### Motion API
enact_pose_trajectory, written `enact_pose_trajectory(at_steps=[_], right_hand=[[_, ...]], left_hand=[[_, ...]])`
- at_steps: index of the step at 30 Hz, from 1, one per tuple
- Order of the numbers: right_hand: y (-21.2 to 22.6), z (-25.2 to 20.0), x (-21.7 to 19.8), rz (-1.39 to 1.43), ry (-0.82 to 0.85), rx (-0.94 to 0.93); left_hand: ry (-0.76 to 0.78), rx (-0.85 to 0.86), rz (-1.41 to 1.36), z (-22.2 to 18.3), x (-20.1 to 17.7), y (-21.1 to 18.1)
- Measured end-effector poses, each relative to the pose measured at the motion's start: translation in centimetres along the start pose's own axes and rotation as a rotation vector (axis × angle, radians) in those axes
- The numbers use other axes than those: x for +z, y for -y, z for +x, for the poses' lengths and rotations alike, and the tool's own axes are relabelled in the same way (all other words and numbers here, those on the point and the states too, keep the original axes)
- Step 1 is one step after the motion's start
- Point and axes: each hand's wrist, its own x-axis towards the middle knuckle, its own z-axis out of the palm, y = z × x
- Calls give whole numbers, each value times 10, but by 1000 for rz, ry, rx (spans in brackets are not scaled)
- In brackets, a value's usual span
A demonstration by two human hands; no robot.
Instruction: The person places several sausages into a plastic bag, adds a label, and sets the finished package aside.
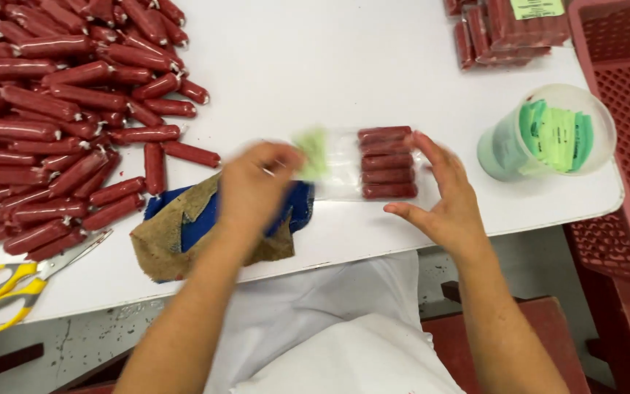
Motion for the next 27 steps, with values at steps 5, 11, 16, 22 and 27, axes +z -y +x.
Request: enact_pose_trajectory(at_steps=[5, 11, 16, 22, 27], right_hand=[[-33, 39, -2, -426, 371, -204], [-76, 49, -3, -347, 367, -202], [-76, 50, -4, -309, 377, -181], [-88, 54, -6, -314, 422, -191], [-92, 54, -6, -314, 433, -196]], left_hand=[[22, -458, -9, 55, -39, 45], [369, -658, -182, 49, 23, 30], [428, -717, -286, 52, 61, -2], [438, -700, -390, 57, 50, 13], [419, -719, -377, 42, 49, -24]])
